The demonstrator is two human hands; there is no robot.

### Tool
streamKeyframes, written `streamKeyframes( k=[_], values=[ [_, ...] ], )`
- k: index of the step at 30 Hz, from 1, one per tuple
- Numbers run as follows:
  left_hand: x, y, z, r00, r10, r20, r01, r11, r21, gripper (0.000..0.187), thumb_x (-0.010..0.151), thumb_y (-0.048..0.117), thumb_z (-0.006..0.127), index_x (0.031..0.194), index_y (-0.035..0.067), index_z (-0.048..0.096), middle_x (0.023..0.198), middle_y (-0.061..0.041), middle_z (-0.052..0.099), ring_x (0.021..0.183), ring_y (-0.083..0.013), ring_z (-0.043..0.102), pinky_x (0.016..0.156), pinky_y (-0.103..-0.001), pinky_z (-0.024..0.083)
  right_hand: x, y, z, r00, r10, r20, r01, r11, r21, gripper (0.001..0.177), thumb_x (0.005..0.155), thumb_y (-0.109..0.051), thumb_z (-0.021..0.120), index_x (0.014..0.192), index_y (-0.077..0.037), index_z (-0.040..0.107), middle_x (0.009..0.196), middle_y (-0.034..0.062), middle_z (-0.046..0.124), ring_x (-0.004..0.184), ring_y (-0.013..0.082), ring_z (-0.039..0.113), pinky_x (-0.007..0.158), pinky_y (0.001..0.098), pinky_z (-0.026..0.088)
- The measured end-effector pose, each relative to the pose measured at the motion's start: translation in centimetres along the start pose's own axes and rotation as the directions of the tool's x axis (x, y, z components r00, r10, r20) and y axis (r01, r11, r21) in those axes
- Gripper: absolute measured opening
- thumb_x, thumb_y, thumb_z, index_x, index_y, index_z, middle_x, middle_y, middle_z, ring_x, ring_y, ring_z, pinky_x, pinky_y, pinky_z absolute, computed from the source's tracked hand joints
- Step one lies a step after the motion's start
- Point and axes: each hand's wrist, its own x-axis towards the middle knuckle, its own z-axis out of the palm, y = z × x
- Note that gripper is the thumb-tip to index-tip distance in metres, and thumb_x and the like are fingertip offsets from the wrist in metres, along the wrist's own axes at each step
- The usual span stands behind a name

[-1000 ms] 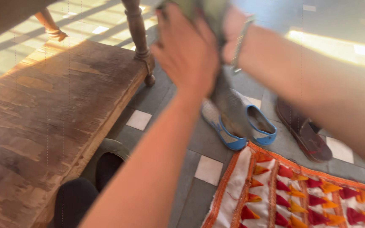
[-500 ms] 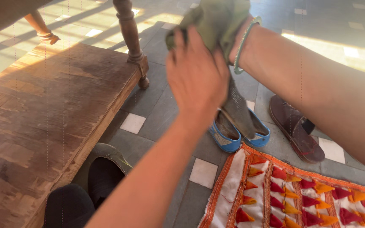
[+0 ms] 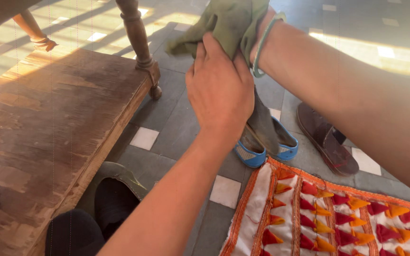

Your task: The person wipes several pairs of shoes on the floor and a wooden shoe rack using a green cloth. They handle blue slip-on shoes, brown lace-up shoes, and dark slip-on shoes, wiping the uppers and soles, then wipe the wooden rack surface.

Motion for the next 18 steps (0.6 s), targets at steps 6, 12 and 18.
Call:
streamKeyframes(
  k=[6, 12, 18],
  values=[
    [3.1, -1.3, -1.7, 0.989, -0.146, 0.013, 0.144, 0.986, 0.088, 0.044, 0.1, 0.031, 0.057, 0.13, 0.0, 0.053, 0.12, -0.023, 0.071, 0.107, -0.0455, 0.065, 0.095, -0.054, 0.046, -0.5, 1.4, 1.7, 0.998, -0.009, 0.059, 0.011, 0.999, -0.037, 0.042, 0.1, -0.03, 0.047, 0.113, -0.002, 0.075, 0.116, 0.0191, 0.078, 0.105, 0.0337, 0.077, 0.101, 0.052, 0.061],
    [4.5, -2.7, -1.9, 0.939, -0.278, 0.2, 0.298, 0.951, -0.078, 0.054, 0.099, 0.04, 0.056, 0.139, 0.007, 0.045, 0.119, -0.022, 0.071, 0.112, -0.0462, 0.064, 0.095, -0.053, 0.048, -1.4, 0.8, 3.2, 1.0, 0.003, -0.02, -0.007, 0.982, -0.189, 0.048, 0.091, -0.041, 0.048, 0.106, -0.007, 0.079, 0.111, 0.0151, 0.08, 0.102, 0.0324, 0.076, 0.097, 0.0558, 0.058],
    [3.2, -5.0, -1.5, 0.969, -0.053, 0.242, 0.143, 0.917, -0.371, 0.058, 0.098, 0.042, 0.06, 0.144, 0.008, 0.048, 0.132, -0.018, 0.073, 0.125, -0.0372, 0.069, 0.107, -0.046, 0.05, -2.6, 1.1, 2.0, 0.98, 0.012, 0.201, 0.009, 0.994, -0.106, 0.042, 0.096, -0.038, 0.054, 0.111, -0.006, 0.077, 0.117, 0.0142, 0.077, 0.107, 0.0318, 0.074, 0.102, 0.0537, 0.057]
  ],
)
